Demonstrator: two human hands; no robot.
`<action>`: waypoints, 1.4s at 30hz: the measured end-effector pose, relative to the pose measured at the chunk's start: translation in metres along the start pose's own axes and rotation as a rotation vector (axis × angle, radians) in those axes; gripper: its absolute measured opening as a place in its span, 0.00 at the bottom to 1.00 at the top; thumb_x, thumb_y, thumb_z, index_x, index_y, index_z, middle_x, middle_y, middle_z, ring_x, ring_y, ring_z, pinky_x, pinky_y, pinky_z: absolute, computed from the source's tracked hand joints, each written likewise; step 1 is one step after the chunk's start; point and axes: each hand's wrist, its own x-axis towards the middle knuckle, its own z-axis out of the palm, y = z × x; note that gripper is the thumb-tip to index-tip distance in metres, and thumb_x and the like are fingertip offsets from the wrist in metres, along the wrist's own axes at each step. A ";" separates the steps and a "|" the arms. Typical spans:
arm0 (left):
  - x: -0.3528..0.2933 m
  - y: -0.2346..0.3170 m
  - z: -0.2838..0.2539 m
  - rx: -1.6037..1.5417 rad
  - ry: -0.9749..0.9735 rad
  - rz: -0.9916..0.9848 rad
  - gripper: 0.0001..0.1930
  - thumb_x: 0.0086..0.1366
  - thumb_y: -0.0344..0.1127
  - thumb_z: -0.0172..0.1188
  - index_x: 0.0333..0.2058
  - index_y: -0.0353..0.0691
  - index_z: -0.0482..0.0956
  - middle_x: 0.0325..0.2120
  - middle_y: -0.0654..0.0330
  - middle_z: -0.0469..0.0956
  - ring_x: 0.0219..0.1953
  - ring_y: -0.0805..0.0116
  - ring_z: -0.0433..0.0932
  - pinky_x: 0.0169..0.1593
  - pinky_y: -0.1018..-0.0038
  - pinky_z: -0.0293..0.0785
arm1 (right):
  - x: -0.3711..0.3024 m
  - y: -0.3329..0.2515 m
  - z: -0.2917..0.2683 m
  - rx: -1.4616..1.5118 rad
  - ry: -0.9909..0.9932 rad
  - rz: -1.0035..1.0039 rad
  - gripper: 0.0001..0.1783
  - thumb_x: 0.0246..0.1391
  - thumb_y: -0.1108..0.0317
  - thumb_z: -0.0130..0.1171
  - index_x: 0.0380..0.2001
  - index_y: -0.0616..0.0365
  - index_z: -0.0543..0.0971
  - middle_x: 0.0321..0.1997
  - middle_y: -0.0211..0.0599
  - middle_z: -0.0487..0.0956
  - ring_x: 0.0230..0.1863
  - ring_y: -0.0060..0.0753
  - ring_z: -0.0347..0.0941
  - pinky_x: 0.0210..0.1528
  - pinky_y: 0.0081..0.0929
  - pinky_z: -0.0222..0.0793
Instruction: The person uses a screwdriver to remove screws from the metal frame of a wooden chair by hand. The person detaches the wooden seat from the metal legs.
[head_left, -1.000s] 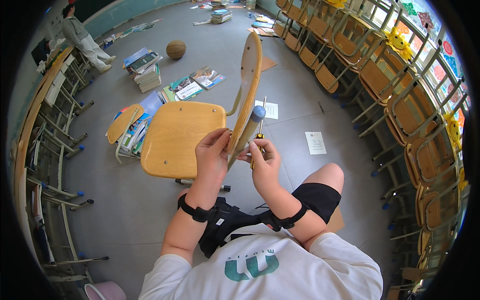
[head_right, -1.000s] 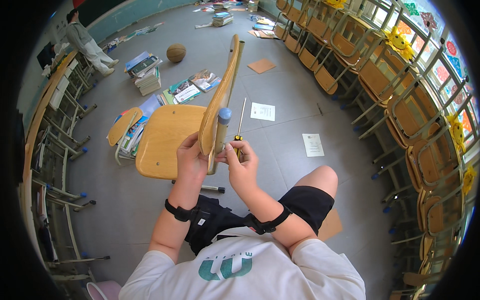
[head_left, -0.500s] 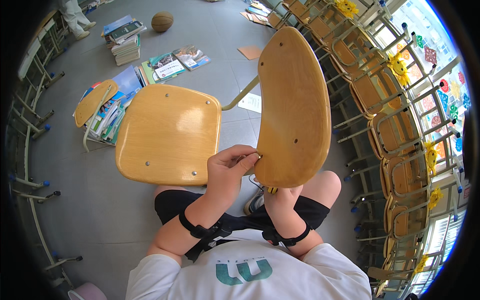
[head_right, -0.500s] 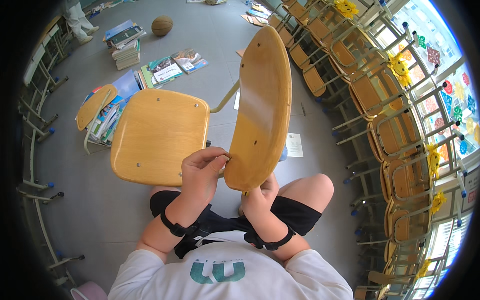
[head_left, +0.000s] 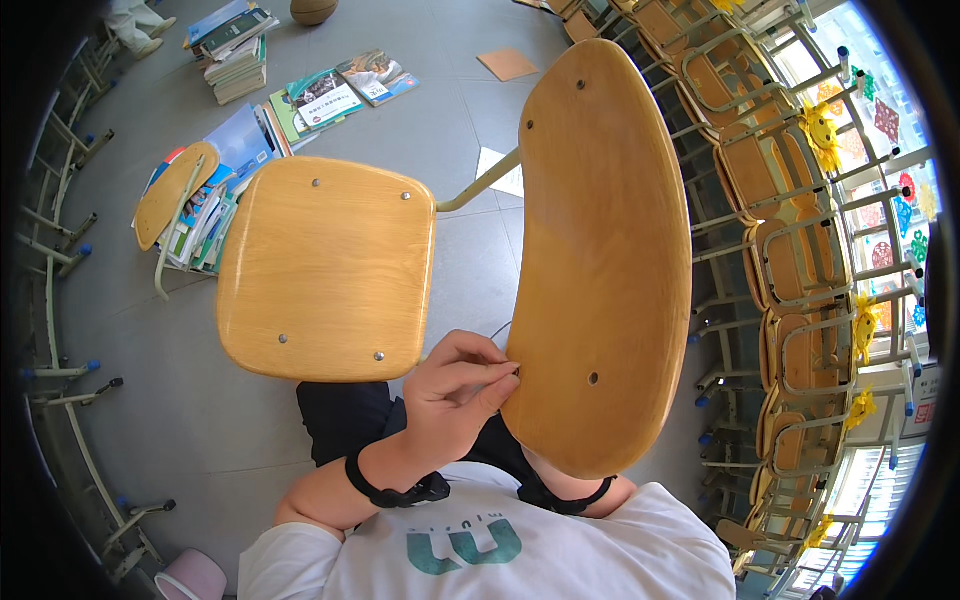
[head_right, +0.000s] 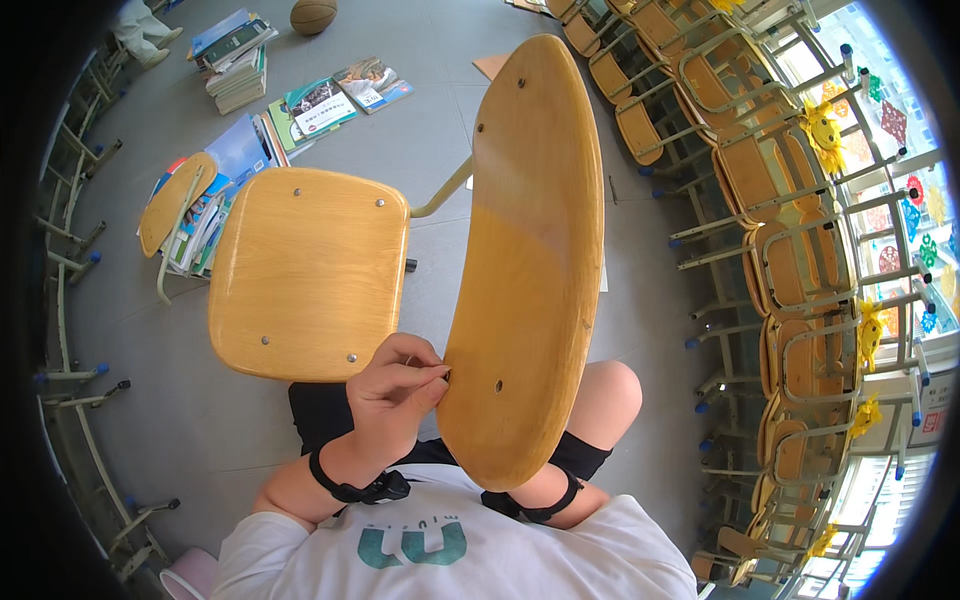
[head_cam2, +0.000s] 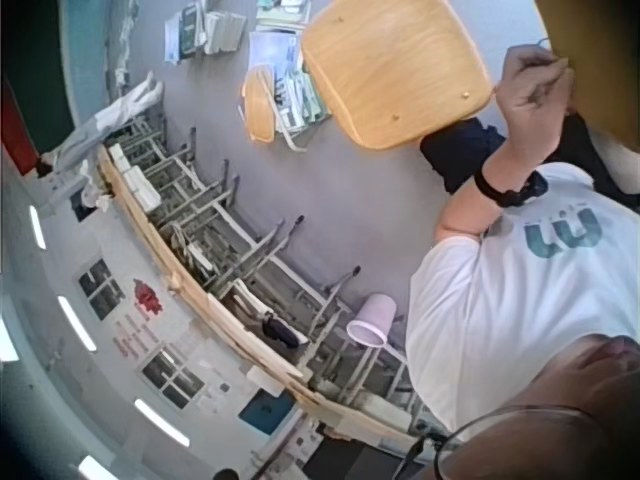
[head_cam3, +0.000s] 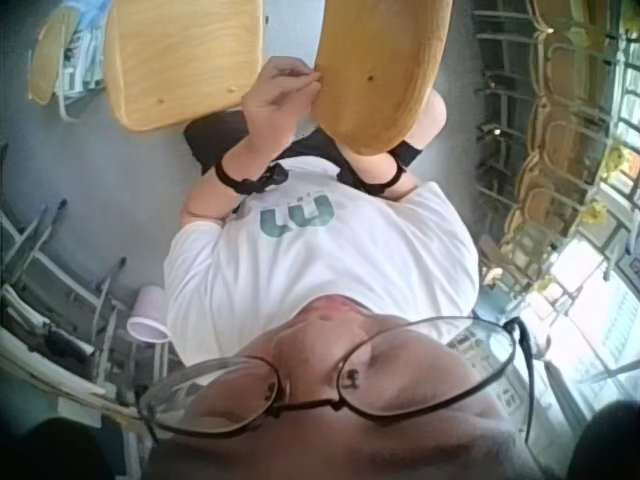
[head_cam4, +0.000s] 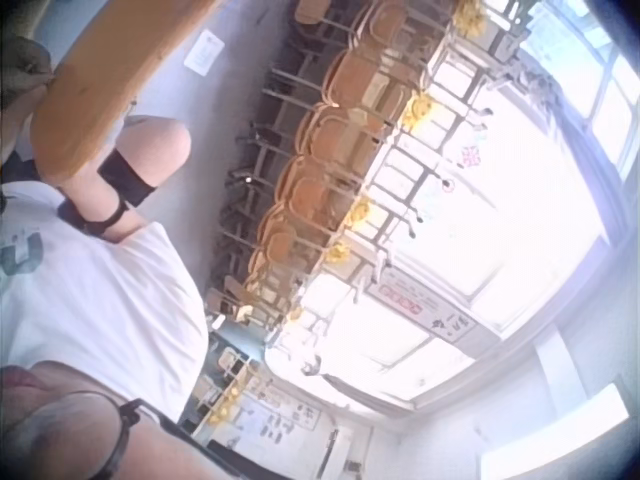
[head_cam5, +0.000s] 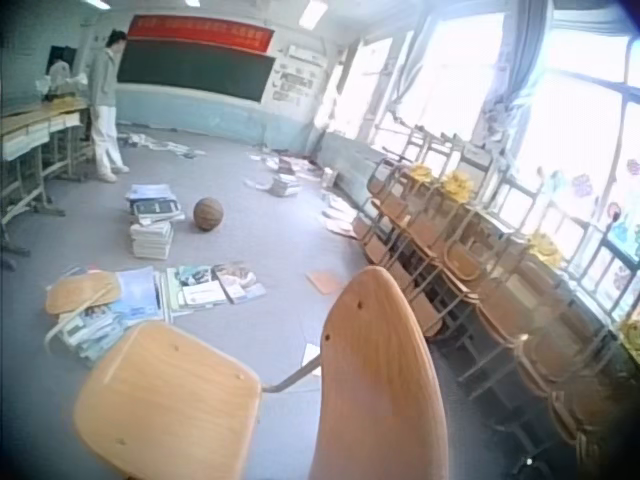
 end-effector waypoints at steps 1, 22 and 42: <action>-0.001 0.002 -0.001 0.112 -0.023 0.026 0.12 0.57 0.22 0.64 0.41 0.28 0.79 0.41 0.52 0.72 0.39 0.66 0.74 0.40 0.78 0.71 | -0.003 -0.001 0.000 0.047 -0.003 0.017 0.17 0.54 0.75 0.60 0.47 0.66 0.72 0.48 0.40 0.75 0.47 0.32 0.74 0.46 0.24 0.71; -0.016 -0.007 0.008 0.450 0.179 0.326 0.18 0.72 0.35 0.44 0.50 0.22 0.67 0.50 0.47 0.72 0.50 0.59 0.75 0.58 0.57 0.70 | 0.030 0.004 -0.011 0.058 -0.159 -0.225 0.07 0.53 0.82 0.58 0.37 0.70 0.79 0.38 0.42 0.72 0.27 0.26 0.77 0.29 0.18 0.73; -0.024 -0.004 0.028 0.517 0.167 0.372 0.21 0.73 0.40 0.42 0.52 0.24 0.66 0.54 0.48 0.69 0.55 0.54 0.71 0.60 0.53 0.67 | 0.054 0.019 -0.012 0.549 -0.362 0.281 0.11 0.42 0.78 0.70 0.32 0.69 0.82 0.30 0.38 0.74 0.17 0.23 0.70 0.16 0.19 0.63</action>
